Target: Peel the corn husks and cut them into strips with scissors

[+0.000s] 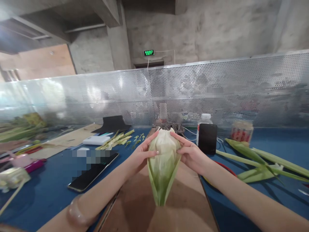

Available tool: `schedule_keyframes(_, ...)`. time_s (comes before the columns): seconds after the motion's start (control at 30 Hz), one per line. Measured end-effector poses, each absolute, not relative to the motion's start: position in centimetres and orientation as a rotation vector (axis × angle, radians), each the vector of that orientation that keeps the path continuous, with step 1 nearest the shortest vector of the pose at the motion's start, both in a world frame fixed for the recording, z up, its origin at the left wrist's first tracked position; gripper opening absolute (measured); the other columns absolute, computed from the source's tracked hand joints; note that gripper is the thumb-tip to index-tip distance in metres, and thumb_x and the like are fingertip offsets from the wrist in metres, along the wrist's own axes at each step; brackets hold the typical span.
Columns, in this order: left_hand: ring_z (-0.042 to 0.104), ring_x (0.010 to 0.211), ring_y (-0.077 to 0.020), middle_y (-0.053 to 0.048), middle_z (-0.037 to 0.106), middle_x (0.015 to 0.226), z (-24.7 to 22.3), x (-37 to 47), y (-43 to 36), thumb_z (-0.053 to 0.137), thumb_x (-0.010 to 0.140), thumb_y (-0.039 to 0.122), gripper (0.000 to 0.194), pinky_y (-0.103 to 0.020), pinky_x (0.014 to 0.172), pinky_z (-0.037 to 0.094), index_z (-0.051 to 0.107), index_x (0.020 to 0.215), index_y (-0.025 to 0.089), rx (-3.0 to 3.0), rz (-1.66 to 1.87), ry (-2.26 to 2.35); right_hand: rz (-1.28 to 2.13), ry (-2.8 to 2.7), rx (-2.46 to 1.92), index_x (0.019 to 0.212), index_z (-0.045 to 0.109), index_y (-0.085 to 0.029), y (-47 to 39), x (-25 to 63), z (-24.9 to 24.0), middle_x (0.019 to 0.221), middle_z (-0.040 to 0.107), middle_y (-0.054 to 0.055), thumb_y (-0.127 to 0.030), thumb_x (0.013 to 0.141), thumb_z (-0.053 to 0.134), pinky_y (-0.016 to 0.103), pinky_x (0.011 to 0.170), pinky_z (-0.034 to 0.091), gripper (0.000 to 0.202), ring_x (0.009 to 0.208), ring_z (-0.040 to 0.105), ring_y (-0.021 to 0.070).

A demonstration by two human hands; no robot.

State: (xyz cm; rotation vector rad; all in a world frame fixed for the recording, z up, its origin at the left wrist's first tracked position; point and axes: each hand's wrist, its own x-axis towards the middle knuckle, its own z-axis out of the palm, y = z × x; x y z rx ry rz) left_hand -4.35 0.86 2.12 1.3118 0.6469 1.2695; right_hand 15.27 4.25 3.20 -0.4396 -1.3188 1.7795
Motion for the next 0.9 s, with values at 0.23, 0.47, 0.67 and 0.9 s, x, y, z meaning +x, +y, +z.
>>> schedule_keyframes(0.23, 0.044, 0.115, -0.0257, -0.005, 0.047, 0.129, 1.62, -4.50, 1.53, 0.068, 0.063, 0.014, 0.074, -0.042, 0.096, 0.034, 0.036, 0.128, 0.030, 1.332, 1.203, 0.709, 1.804, -1.265, -0.443, 0.111, 0.056, -0.025, 5.00, 15.70, 2.97, 0.117, 0.057, 0.000, 0.002, 0.055, 0.052, 0.020, 0.076, 0.044, 0.062, 0.093, 0.058, 0.0115)
schedule_keyframes(0.47, 0.050, 0.110, -0.0226, -0.006, 0.049, 0.127, 1.48, -4.51, 1.50, 0.068, 0.065, 0.013, 0.078, -0.033, 0.090, 0.039, 0.031, 0.131, 0.031, 1.233, 1.177, 0.628, 1.812, -1.203, -0.434, 0.108, 0.059, -0.021, 4.50, 15.34, 3.31, 0.115, 0.059, 0.002, 0.004, 0.054, 0.051, 0.018, 0.073, 0.044, 0.060, 0.092, 0.058, 0.0119)
schedule_keyframes(0.67, 0.057, 0.097, -0.0191, -0.006, 0.056, 0.118, 1.33, -4.79, 1.90, 0.070, 0.063, 0.012, 0.078, -0.028, 0.082, 0.043, 0.033, 0.130, 0.030, 1.159, 1.208, 0.637, 1.824, -1.158, -0.458, 0.108, 0.059, -0.021, 4.46, 15.12, 2.94, 0.110, 0.061, 0.002, 0.004, 0.053, 0.051, 0.018, 0.072, 0.044, 0.060, 0.089, 0.058, 0.0112)
schedule_keyframes(0.9, 0.056, 0.099, -0.0181, -0.005, 0.051, 0.125, 1.70, -4.57, 1.28, 0.067, 0.066, 0.012, 0.073, -0.028, 0.084, 0.042, 0.035, 0.129, 0.031, 1.137, 1.197, 0.633, 1.881, -1.115, -0.519, 0.110, 0.056, -0.015, 4.09, 15.09, 3.08, 0.104, 0.063, 0.006, -0.004, 0.057, 0.047, 0.027, 0.074, 0.044, 0.055, 0.085, 0.060, 0.0163)
